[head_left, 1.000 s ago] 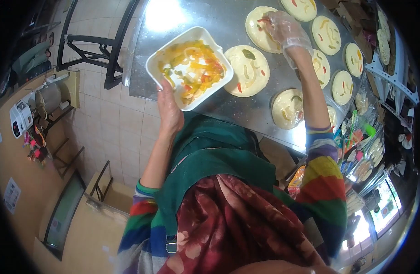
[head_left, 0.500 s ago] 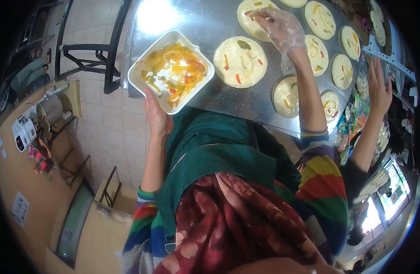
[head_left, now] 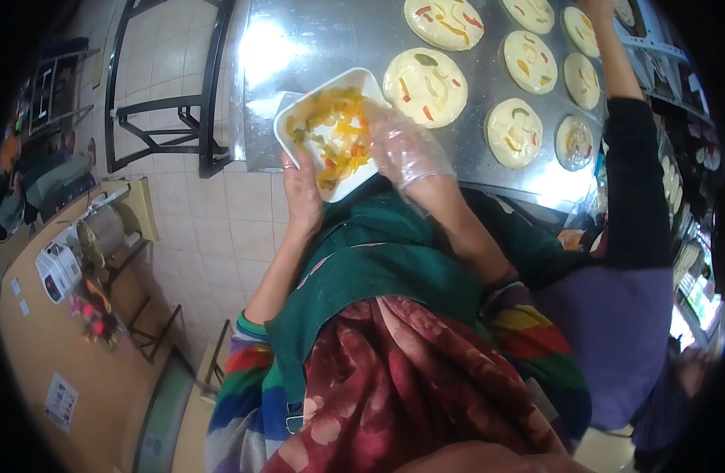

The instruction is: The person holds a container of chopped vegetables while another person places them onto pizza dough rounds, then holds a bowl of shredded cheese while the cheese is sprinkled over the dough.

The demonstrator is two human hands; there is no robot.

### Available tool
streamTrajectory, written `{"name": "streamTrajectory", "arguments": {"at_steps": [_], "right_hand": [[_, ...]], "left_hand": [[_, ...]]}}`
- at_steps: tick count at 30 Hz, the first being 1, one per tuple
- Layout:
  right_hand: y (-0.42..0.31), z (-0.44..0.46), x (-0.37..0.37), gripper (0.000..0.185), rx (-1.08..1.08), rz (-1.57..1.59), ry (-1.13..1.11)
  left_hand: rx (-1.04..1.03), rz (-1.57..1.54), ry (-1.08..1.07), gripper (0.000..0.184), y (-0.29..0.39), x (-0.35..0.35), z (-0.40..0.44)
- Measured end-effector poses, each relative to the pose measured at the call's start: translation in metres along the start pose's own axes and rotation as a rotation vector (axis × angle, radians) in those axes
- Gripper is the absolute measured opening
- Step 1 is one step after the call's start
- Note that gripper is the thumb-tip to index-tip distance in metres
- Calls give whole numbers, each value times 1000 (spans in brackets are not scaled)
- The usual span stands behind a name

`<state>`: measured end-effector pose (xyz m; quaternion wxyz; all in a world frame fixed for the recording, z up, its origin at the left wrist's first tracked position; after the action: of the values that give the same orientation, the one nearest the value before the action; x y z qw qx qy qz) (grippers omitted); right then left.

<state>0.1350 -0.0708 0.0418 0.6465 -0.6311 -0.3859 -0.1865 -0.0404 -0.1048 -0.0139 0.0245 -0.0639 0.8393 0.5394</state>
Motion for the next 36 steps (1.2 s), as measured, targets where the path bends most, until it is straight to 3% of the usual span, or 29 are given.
{"name": "streamTrajectory", "arguments": {"at_steps": [5, 12, 13, 16, 17, 21, 24, 27, 30, 33, 36], "right_hand": [[-5, -17, -54, 44, -298, 148, -170], [-34, -16, -81, 45, 14, 480, -47], [-44, -11, -68, 40, -112, 544, -120], [-43, -6, -51, 32, -128, 1125, -116], [-44, -6, -39, 29, -148, 1109, -63], [-38, -3, 1, 26, -194, 960, 16], [-32, -9, 13, 23, -149, 752, 48], [-41, -15, 15, 21, -109, 495, 56], [-43, -18, 2, 22, -24, 278, 62], [-47, -19, -12, 25, 50, 105, 54], [-64, -9, -23, 29, 116, -95, 34]], "left_hand": [[56, 7, -54, 47, -14, 12, -17], [51, -24, -107, 51, -6, 14, -23], [86, -78, -137, 51, -12, 16, -21], [93, -185, -145, 49, -13, 16, -21], [130, -95, -166, 58, -25, 25, -18], [132, -206, -159, 47, -9, 18, -24], [137, -201, -217, 72, -2, 19, -27], [133, -284, -173, 52, 10, 14, -30], [105, -274, -180, 54, 4, 18, -28], [116, -202, -277, 71, 0, 22, -27], [105, -191, -245, 68, -2, 22, -27]]}}
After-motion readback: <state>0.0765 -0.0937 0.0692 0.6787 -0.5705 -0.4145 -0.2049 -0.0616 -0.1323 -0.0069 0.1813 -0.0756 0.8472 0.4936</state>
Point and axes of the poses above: each hand's wrist, its own z-axis towards the middle knuckle, its own x-axis out of the back of the hand, y = z × x, the point moved 5 cm from there along z, towards the middle knuckle, and after that the axes turned 5 degrees about z, right-handed, at the moved point
